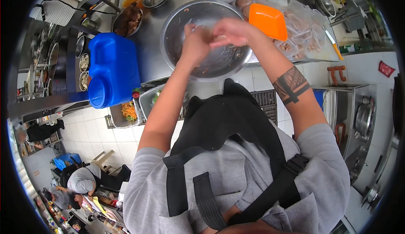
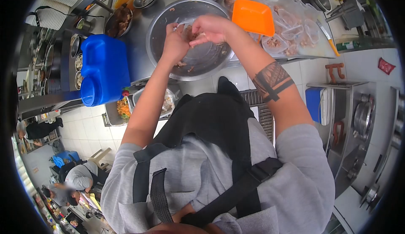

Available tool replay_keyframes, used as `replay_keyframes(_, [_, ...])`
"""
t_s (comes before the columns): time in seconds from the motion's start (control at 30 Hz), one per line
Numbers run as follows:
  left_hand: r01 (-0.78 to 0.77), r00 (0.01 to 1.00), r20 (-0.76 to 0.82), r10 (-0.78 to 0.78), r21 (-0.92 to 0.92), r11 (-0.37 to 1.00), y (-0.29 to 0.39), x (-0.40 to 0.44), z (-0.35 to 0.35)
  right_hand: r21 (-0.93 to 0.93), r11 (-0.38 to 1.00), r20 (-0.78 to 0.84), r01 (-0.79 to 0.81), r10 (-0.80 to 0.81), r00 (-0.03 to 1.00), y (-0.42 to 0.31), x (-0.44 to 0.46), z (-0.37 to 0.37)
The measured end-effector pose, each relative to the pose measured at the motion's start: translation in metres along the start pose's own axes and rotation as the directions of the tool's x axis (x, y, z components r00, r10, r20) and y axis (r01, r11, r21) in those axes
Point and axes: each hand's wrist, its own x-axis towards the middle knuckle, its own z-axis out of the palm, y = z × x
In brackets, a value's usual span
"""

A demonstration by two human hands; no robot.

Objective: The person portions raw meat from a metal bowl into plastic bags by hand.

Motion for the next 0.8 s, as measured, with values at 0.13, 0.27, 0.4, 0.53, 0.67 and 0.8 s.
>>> replay_keyframes(0.13, [0.022, 1.0, -0.009, -0.023, -0.044, 0.999, 0.009, 0.004, -0.022, -0.348, 0.922, -0.181, 0.172, -0.246, 0.952, -0.006, -0.015, 0.025])
replay_keyframes(0.27, [0.059, 0.998, -0.008, -0.059, -0.051, 0.997, 0.0, 0.006, -0.019, -0.708, 0.602, -0.013, 0.37, -0.535, 0.845, -0.01, -0.016, 0.036])
replay_keyframes(0.4, [0.083, 0.995, -0.059, -0.083, 0.003, 0.997, -0.007, 0.006, -0.026, -0.506, 0.723, -0.196, 0.471, -0.628, 0.753, -0.008, -0.02, 0.047])
replay_keyframes(0.53, [0.089, 0.996, -0.025, -0.091, -0.07, 0.994, -0.018, 0.009, -0.03, -0.553, 0.462, -0.159, 0.693, -0.875, 0.457, 0.009, -0.004, 0.056])
replay_keyframes(0.67, [0.252, 0.966, 0.047, -0.253, -0.378, 0.891, -0.014, 0.009, -0.032, -0.838, 0.109, 0.076, 0.534, -0.947, 0.311, 0.036, 0.02, 0.031])
replay_keyframes(0.8, [0.305, 0.952, 0.106, -0.287, -0.405, 0.862, -0.013, 0.007, -0.037, -0.447, 0.564, -0.27, 0.694, -0.825, 0.496, 0.018, 0.002, 0.02])
